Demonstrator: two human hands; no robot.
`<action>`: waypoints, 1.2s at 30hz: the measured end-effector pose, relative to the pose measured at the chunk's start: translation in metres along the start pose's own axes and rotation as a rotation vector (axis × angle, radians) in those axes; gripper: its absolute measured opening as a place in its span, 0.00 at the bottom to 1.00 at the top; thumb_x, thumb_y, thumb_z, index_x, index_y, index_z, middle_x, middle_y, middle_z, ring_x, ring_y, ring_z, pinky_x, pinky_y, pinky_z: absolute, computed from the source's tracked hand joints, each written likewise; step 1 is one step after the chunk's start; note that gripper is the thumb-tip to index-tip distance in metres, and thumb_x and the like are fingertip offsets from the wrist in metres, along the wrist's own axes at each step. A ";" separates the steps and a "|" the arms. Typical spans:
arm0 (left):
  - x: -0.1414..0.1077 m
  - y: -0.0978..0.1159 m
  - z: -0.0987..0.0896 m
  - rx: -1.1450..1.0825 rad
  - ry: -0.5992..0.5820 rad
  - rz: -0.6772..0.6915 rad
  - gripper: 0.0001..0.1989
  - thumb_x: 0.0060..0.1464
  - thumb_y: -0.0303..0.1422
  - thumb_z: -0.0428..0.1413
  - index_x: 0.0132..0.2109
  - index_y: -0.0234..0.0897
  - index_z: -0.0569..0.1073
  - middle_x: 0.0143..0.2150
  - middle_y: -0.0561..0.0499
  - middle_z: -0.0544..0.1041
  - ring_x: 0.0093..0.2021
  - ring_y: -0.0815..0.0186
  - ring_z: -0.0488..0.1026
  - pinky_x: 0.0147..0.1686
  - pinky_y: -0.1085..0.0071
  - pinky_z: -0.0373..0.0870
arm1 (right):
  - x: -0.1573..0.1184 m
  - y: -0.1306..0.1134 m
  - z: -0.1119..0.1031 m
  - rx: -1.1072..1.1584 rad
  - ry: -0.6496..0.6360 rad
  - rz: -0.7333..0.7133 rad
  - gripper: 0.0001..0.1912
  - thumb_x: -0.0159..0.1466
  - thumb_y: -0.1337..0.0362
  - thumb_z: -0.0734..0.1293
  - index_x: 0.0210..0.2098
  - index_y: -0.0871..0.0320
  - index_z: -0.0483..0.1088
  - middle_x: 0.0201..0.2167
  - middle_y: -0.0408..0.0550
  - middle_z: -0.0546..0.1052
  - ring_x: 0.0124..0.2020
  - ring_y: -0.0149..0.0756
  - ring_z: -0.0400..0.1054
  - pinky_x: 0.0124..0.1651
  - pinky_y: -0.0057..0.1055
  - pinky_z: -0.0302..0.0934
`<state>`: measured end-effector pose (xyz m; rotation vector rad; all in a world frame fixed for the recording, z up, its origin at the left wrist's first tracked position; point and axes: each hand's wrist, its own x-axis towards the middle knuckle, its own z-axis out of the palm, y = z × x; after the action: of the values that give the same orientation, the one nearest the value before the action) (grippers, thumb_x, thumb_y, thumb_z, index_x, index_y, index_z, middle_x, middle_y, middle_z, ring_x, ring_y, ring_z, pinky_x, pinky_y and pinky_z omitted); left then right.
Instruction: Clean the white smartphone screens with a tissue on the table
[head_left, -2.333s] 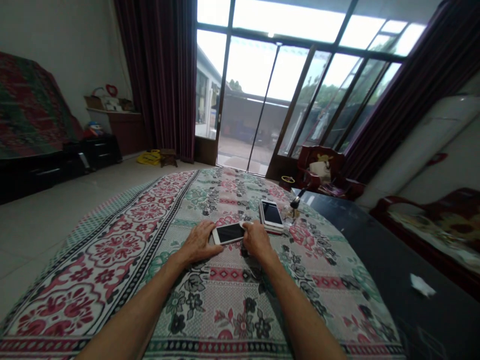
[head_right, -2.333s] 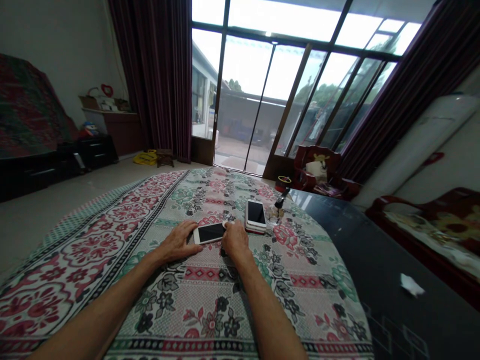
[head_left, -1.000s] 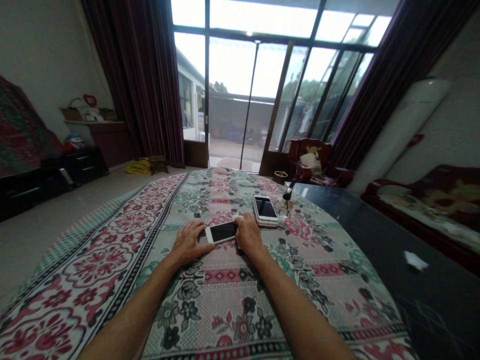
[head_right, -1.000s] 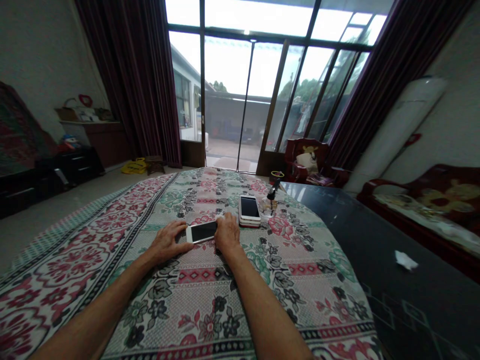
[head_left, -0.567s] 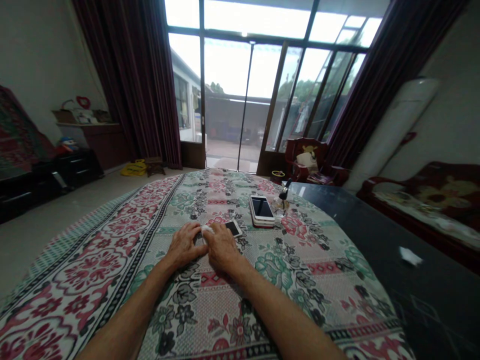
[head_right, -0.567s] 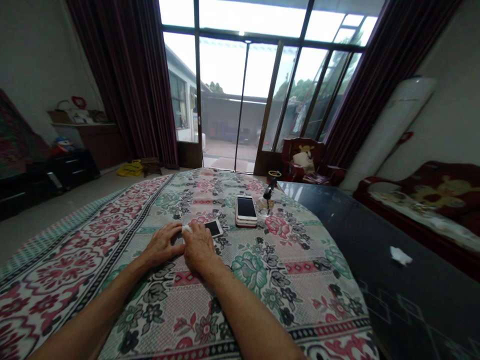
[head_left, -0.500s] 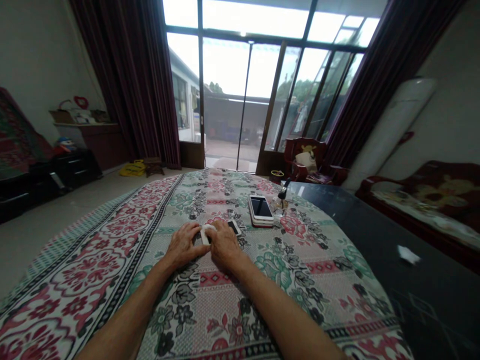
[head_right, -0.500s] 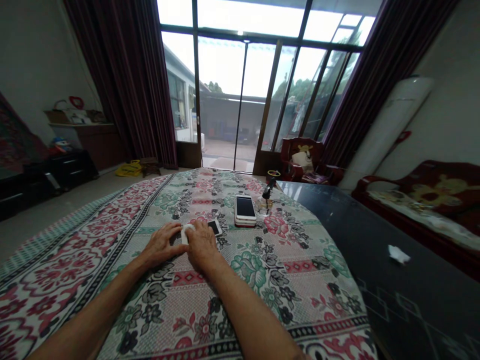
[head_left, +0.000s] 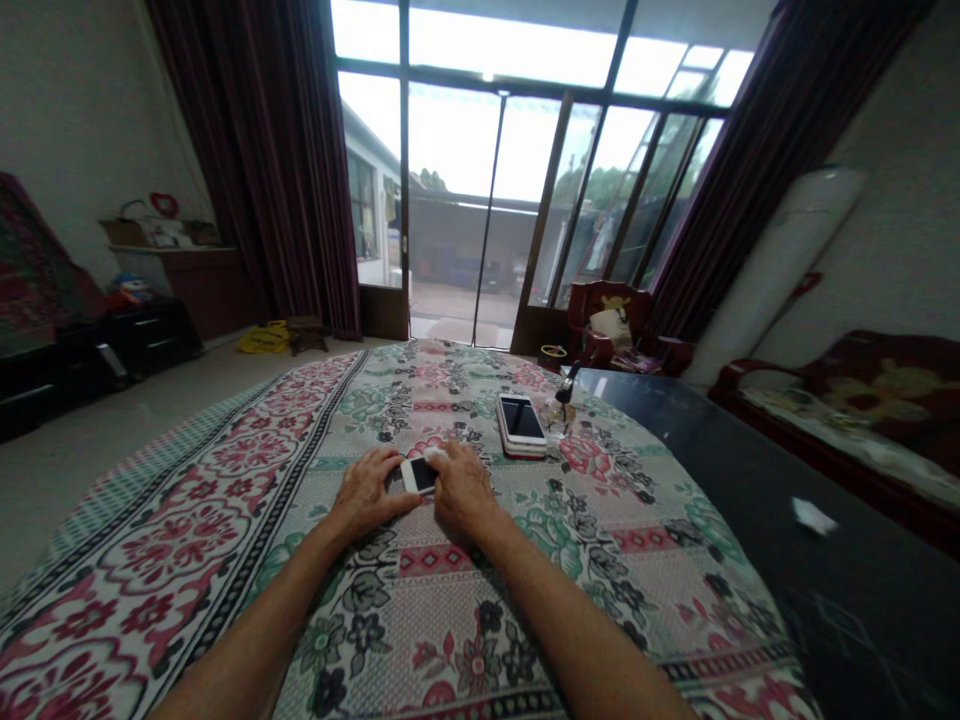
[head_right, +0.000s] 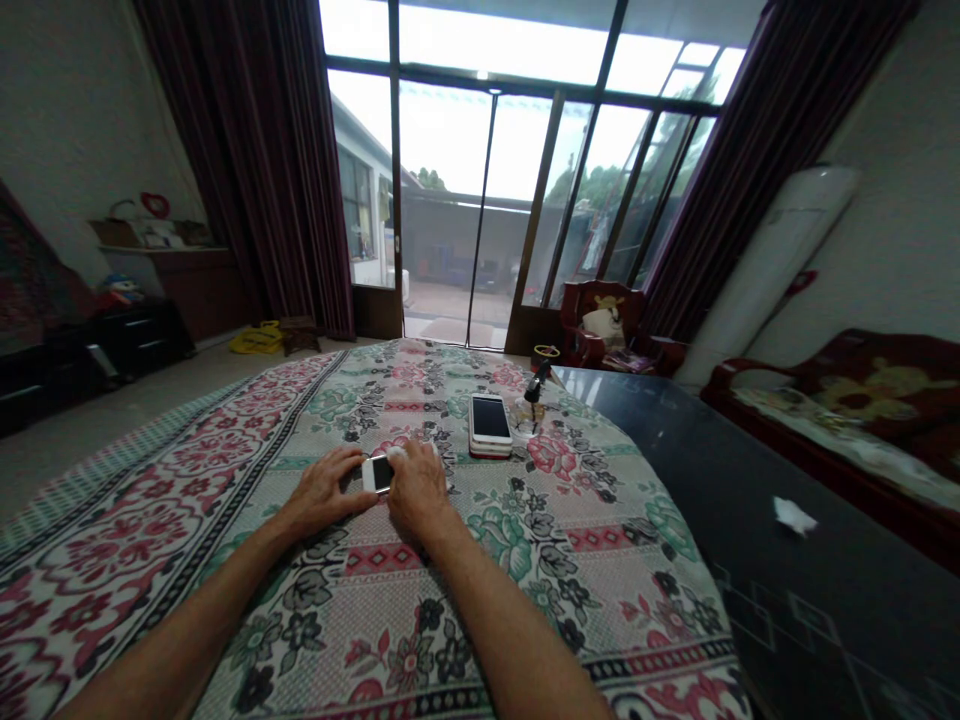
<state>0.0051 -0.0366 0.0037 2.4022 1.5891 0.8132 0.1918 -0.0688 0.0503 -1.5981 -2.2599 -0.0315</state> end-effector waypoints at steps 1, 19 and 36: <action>0.000 -0.001 0.001 -0.003 0.011 0.003 0.26 0.46 0.43 0.61 0.52 0.38 0.74 0.59 0.44 0.71 0.62 0.49 0.64 0.61 0.52 0.59 | -0.001 -0.006 0.002 0.021 -0.014 -0.066 0.14 0.66 0.68 0.59 0.47 0.54 0.72 0.46 0.50 0.70 0.47 0.40 0.60 0.50 0.33 0.54; 0.000 0.000 -0.001 0.004 -0.012 -0.021 0.28 0.46 0.47 0.61 0.52 0.38 0.73 0.60 0.43 0.70 0.62 0.48 0.63 0.61 0.51 0.58 | 0.007 0.031 -0.009 -0.076 0.049 0.246 0.18 0.66 0.71 0.55 0.43 0.57 0.75 0.44 0.54 0.71 0.46 0.42 0.61 0.48 0.33 0.54; 0.000 0.003 -0.003 0.000 -0.019 -0.010 0.28 0.45 0.48 0.62 0.52 0.38 0.74 0.59 0.44 0.71 0.61 0.49 0.63 0.59 0.53 0.59 | 0.011 0.029 0.000 -0.043 0.007 0.143 0.17 0.67 0.69 0.56 0.44 0.53 0.76 0.43 0.51 0.71 0.45 0.41 0.61 0.46 0.32 0.54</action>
<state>0.0059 -0.0387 0.0079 2.3930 1.5930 0.7862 0.2148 -0.0484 0.0487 -1.7745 -2.1478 -0.0482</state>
